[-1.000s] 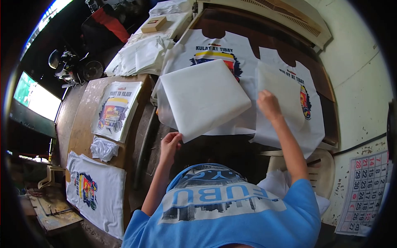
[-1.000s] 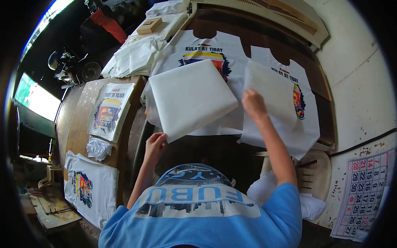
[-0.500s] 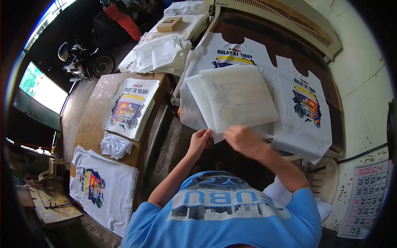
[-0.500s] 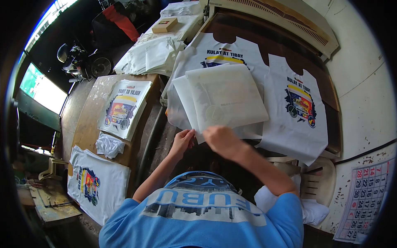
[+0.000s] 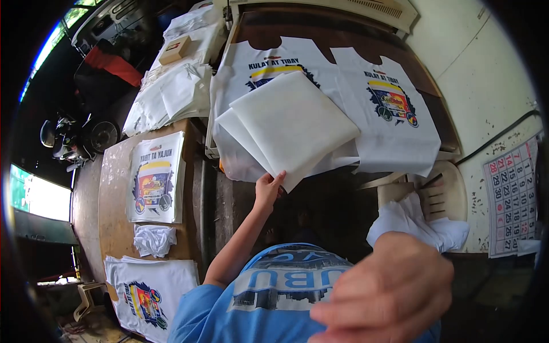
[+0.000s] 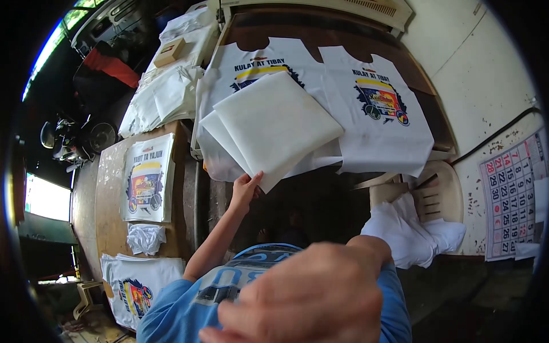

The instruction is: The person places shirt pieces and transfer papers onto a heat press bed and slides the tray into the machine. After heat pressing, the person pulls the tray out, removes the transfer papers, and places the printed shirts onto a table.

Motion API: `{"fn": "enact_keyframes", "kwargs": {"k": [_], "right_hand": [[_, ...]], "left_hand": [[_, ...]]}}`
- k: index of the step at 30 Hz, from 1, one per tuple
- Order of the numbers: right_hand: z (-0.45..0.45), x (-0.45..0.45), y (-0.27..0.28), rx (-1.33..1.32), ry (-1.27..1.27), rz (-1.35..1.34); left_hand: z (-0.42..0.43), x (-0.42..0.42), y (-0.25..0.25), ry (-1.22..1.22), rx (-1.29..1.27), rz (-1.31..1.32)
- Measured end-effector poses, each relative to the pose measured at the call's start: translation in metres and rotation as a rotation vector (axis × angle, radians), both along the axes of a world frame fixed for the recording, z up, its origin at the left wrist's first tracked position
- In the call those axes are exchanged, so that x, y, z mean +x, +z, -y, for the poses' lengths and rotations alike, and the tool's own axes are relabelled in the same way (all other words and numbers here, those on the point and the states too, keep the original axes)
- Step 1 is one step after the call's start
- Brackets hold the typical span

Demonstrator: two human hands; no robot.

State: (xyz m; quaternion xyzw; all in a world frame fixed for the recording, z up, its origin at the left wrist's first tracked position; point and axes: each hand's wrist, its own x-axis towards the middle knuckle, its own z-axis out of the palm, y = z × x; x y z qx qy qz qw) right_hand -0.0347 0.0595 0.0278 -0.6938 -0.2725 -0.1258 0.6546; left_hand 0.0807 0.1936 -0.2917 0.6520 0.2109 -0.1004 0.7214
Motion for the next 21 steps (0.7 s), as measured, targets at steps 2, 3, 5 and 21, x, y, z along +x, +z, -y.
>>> {"fn": "enact_keyframes", "kwargs": {"k": [2, 3, 5, 21], "right_hand": [[0.024, 0.051, -0.034, -0.217, 0.366, 0.360], [0.031, 0.064, -0.050, -0.323, 0.444, 0.430], [0.037, 0.076, -0.098, -0.437, 0.227, -0.002], [0.079, 0.139, -0.324, -0.083, 0.302, -1.167]], "left_hand": [[0.002, 0.000, -0.007, 0.002, -0.043, -0.001], [0.003, -0.001, -0.006, 0.020, -0.062, 0.005], [0.002, -0.005, -0.007, 0.048, -0.144, 0.035], [0.025, -0.018, -0.011, 0.148, 0.064, -0.027]]}}
